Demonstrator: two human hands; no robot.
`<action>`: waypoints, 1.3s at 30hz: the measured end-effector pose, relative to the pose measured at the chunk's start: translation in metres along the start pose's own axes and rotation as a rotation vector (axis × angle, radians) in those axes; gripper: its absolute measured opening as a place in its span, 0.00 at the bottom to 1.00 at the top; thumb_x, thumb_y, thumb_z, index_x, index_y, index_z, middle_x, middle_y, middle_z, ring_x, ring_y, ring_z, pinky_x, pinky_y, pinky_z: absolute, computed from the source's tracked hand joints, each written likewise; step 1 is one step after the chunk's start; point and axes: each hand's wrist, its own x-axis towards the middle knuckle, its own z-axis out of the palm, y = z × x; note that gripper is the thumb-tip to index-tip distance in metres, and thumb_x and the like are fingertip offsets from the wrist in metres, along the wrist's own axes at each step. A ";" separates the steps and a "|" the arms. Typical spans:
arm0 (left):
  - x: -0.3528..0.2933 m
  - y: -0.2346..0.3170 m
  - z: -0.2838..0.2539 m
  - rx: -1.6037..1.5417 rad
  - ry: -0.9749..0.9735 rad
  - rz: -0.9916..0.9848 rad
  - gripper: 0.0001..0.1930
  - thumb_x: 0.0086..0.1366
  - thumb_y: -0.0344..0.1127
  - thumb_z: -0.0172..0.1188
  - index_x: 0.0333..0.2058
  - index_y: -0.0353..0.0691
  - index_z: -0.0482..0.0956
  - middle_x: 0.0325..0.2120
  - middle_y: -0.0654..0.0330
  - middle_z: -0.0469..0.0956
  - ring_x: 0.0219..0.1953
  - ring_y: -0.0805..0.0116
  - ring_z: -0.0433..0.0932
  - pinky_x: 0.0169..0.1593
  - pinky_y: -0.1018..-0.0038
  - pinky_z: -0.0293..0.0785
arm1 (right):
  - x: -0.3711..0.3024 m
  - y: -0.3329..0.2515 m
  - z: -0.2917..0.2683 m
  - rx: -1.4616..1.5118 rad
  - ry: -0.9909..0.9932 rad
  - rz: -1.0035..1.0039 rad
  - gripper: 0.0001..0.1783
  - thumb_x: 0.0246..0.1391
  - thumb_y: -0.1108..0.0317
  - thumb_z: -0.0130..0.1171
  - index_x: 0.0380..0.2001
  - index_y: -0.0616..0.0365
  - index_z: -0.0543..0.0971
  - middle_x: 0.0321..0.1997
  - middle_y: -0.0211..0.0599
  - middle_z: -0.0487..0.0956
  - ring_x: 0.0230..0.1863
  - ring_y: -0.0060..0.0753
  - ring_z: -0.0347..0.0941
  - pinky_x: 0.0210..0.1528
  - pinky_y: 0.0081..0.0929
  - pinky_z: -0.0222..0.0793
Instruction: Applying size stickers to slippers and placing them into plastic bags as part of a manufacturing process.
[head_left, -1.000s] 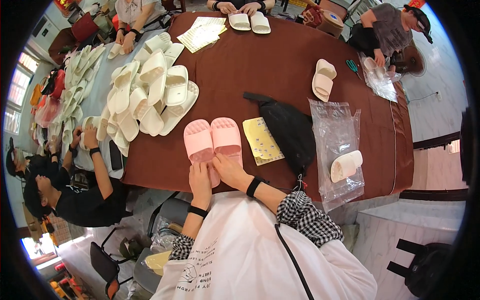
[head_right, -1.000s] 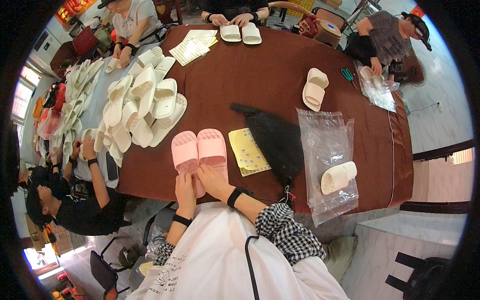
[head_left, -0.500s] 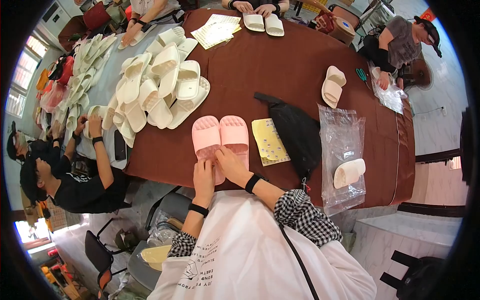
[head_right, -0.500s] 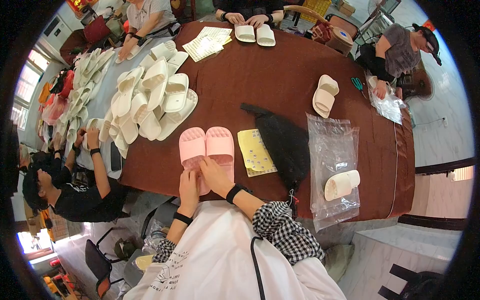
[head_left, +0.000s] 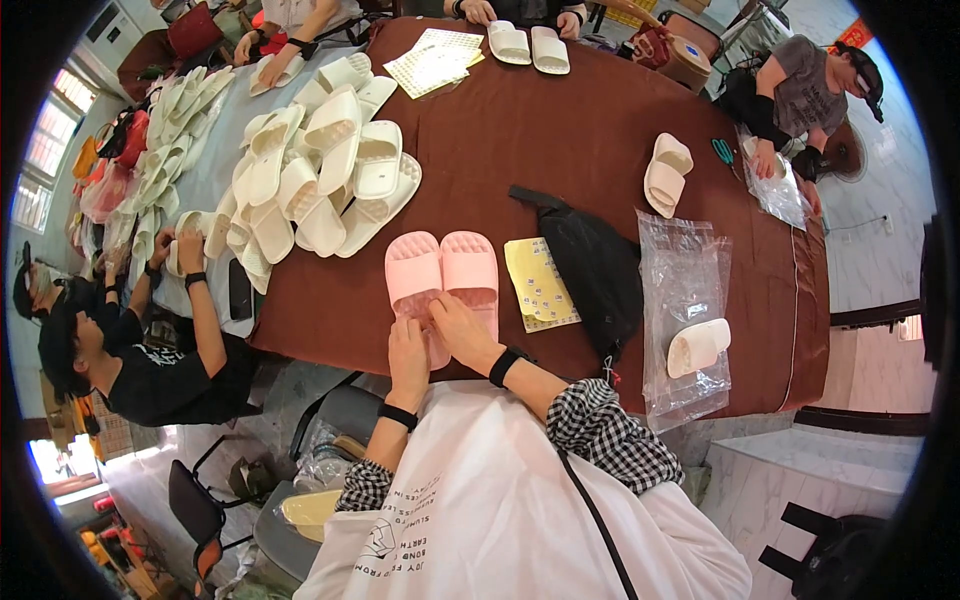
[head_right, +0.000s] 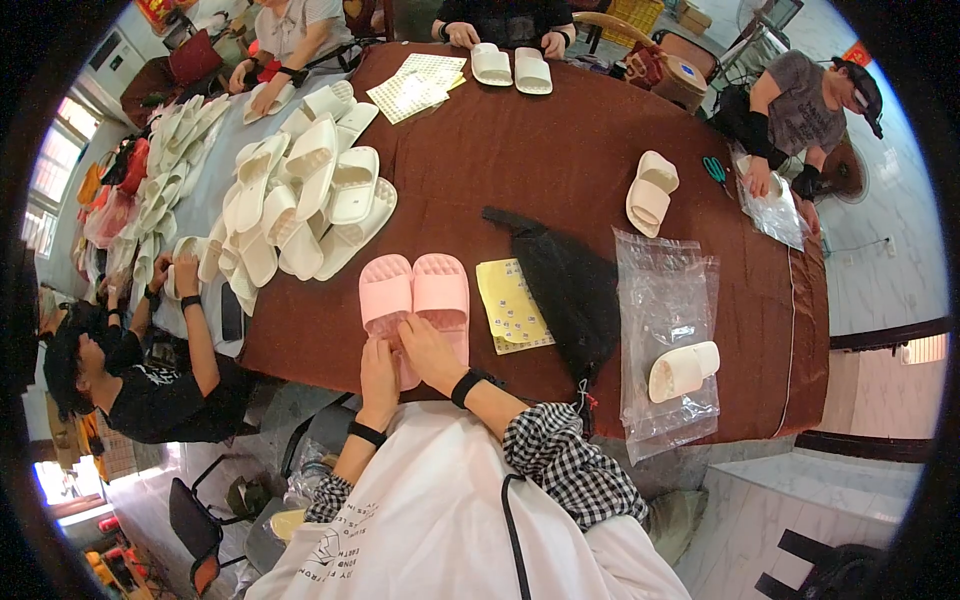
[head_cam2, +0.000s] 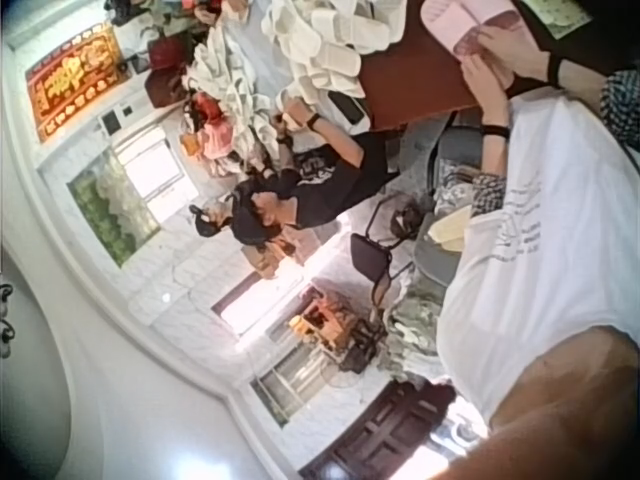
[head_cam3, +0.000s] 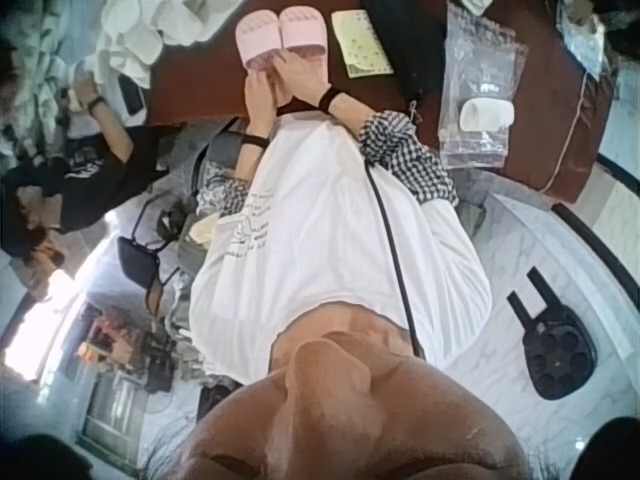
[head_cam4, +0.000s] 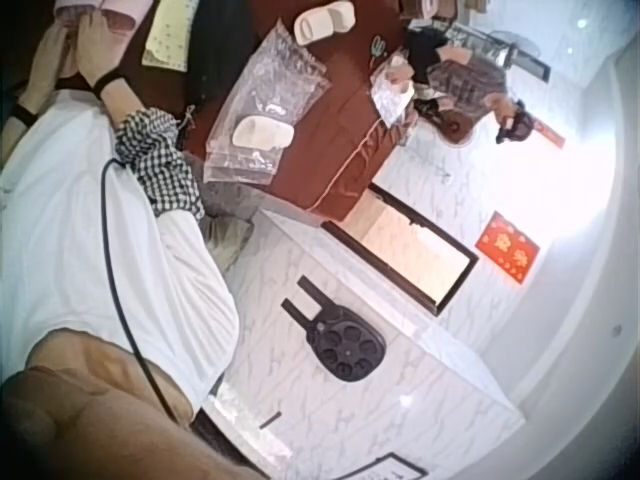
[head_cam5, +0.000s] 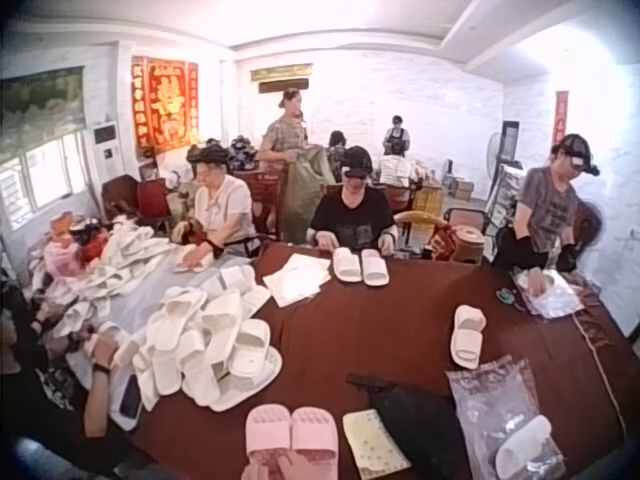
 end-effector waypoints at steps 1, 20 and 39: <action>-0.001 0.000 -0.002 -0.042 0.000 -0.012 0.09 0.55 0.26 0.59 0.35 0.35 0.71 0.39 0.49 0.71 0.43 0.49 0.71 0.46 0.59 0.70 | 0.000 -0.001 0.000 0.001 -0.001 -0.002 0.09 0.50 0.77 0.52 0.37 0.65 0.70 0.46 0.52 0.73 0.46 0.54 0.70 0.48 0.42 0.68; -0.003 -0.006 -0.006 -0.040 0.001 0.085 0.05 0.59 0.27 0.55 0.33 0.35 0.70 0.35 0.49 0.69 0.39 0.49 0.69 0.41 0.58 0.67 | 0.003 -0.006 0.001 -0.028 -0.046 0.069 0.09 0.51 0.75 0.52 0.37 0.63 0.69 0.43 0.50 0.71 0.45 0.54 0.70 0.46 0.43 0.68; -0.015 0.008 -0.032 -0.065 -0.096 -0.053 0.21 0.57 0.23 0.54 0.51 0.38 0.72 0.35 0.53 0.72 0.39 0.53 0.73 0.42 0.60 0.70 | 0.006 -0.006 0.015 -0.040 0.043 0.076 0.09 0.49 0.73 0.58 0.34 0.58 0.72 0.36 0.44 0.71 0.38 0.50 0.73 0.37 0.43 0.71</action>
